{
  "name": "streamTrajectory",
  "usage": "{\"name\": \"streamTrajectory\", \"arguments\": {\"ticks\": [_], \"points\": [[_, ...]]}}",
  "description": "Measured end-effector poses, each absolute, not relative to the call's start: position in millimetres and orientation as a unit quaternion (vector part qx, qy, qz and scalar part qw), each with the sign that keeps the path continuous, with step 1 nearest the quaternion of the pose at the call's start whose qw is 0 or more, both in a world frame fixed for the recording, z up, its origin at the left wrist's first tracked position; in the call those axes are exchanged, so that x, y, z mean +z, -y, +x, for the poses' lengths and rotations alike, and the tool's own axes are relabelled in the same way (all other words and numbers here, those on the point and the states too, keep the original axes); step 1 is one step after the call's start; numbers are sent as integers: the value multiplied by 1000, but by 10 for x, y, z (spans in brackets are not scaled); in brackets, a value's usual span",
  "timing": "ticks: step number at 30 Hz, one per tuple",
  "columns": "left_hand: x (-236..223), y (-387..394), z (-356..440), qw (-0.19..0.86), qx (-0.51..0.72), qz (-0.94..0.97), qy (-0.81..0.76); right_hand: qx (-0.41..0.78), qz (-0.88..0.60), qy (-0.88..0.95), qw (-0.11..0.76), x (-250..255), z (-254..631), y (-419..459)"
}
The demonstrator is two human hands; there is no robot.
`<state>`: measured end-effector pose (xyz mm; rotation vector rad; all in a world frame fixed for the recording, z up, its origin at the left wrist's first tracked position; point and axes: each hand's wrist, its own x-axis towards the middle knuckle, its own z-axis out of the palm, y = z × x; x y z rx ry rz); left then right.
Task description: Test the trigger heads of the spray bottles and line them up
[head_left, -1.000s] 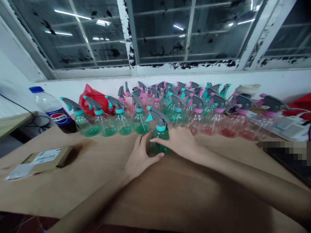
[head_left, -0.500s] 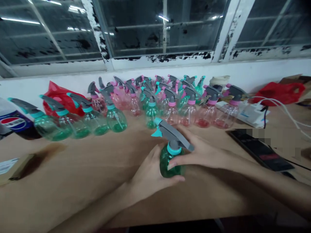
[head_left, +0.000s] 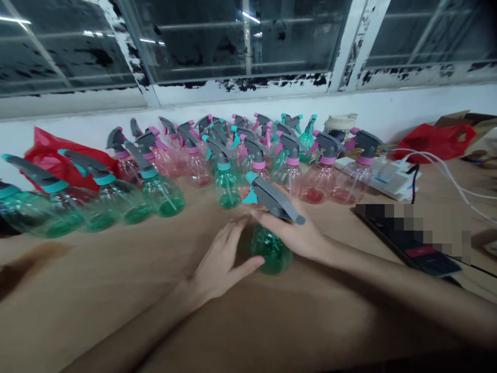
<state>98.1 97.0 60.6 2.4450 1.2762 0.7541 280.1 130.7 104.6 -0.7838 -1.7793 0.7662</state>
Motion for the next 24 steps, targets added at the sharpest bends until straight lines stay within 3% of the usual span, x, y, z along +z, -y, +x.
{"name": "streamTrajectory", "arguments": {"ticks": [10, 24], "points": [[408, -1132, 822, 3, 216, 863, -457, 299, -336, 738, 503, 1012, 2779, -1501], [341, -1118, 784, -8, 139, 867, -479, 358, -321, 722, 498, 1057, 2797, -1440]]}}
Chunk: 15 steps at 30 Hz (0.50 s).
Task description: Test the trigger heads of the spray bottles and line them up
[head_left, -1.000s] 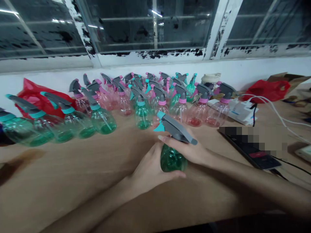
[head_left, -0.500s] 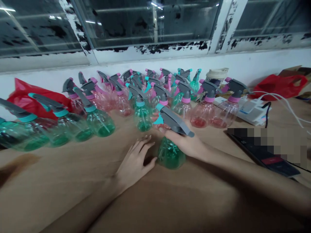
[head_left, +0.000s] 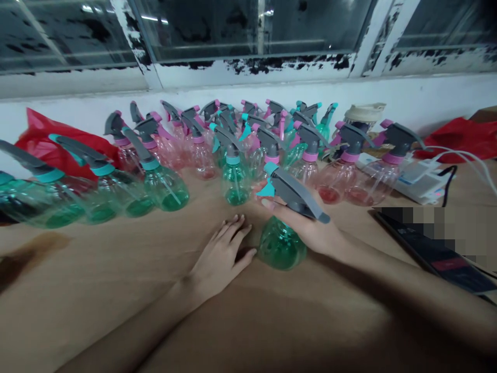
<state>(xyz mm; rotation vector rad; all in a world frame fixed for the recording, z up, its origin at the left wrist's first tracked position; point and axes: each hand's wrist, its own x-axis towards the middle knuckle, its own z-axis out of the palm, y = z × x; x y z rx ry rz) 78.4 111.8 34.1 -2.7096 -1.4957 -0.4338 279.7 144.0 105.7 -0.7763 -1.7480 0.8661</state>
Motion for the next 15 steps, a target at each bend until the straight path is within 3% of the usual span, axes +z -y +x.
{"name": "streamTrajectory", "arguments": {"ticks": [15], "points": [[348, -1104, 778, 33, -113, -873, 473, 304, -335, 741, 496, 1059, 2797, -1453]]}}
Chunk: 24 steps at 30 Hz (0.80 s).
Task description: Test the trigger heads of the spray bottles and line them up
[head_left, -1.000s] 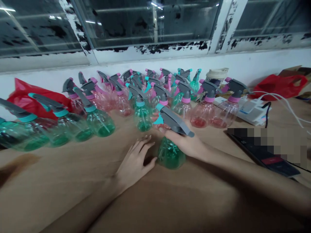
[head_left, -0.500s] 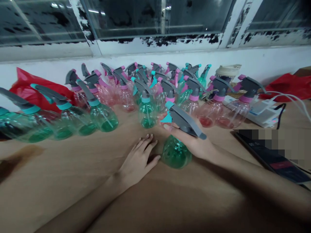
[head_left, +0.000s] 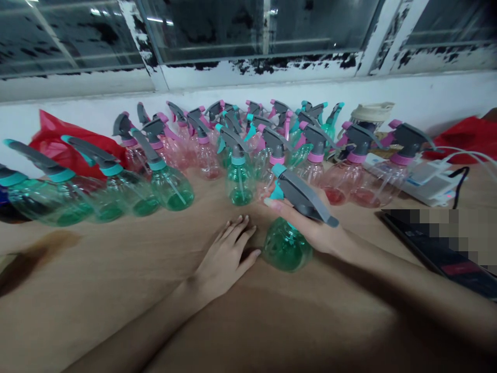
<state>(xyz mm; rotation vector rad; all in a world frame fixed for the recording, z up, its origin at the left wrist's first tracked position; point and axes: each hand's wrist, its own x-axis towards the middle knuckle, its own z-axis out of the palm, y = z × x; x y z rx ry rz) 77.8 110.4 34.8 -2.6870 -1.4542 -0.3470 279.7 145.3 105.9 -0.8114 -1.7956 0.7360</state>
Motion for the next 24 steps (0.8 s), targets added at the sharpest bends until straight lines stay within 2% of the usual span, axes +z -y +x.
{"name": "streamTrajectory", "arguments": {"ticks": [8, 13, 19, 24], "points": [[343, -1106, 770, 37, -123, -873, 470, 312, -317, 738, 507, 1079, 2821, -1423], [343, -1111, 767, 39, -115, -874, 470, 356, -289, 736, 498, 1065, 2829, -1447], [326, -1112, 766, 48, -116, -874, 469, 324, -300, 751, 491, 1030, 2845, -1464], [319, -1111, 758, 49, -117, -875, 467, 355, -300, 748, 473, 1018, 2847, -1467]]}}
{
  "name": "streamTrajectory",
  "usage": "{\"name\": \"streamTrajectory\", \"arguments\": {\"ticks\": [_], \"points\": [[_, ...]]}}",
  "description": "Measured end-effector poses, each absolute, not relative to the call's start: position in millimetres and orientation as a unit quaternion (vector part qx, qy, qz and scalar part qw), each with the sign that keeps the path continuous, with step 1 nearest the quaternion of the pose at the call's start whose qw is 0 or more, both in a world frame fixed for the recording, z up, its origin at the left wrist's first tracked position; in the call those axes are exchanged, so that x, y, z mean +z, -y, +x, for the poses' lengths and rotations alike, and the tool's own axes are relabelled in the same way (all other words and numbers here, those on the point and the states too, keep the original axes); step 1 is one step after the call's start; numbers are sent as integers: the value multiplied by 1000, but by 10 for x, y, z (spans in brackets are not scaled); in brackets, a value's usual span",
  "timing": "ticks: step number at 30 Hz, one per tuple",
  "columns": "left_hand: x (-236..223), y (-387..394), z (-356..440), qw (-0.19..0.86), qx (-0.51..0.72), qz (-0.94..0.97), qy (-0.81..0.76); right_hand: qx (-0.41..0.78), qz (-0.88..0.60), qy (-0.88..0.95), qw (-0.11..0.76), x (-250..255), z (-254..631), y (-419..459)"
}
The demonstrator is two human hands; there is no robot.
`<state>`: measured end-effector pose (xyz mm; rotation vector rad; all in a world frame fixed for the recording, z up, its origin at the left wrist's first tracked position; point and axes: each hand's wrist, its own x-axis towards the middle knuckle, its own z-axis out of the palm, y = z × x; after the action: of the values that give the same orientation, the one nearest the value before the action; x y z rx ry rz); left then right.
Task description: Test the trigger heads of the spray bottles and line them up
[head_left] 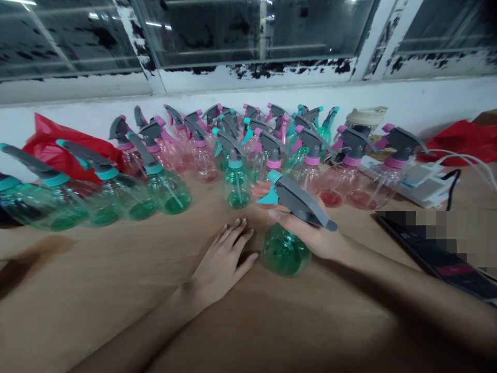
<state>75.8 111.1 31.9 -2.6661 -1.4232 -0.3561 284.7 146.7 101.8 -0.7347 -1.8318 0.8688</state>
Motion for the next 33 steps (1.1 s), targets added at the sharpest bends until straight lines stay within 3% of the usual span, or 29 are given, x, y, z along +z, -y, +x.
{"name": "streamTrajectory", "arguments": {"ticks": [5, 23, 33], "points": [[324, -1114, 758, 31, -133, -873, 468, 400, -280, 734, 471, 1016, 2842, -1485], [349, -1108, 765, 43, -117, -875, 468, 343, -320, 736, 488, 1057, 2835, -1436], [334, -1105, 764, 50, -120, -875, 467, 384, -281, 739, 477, 1048, 2851, -1456]]}}
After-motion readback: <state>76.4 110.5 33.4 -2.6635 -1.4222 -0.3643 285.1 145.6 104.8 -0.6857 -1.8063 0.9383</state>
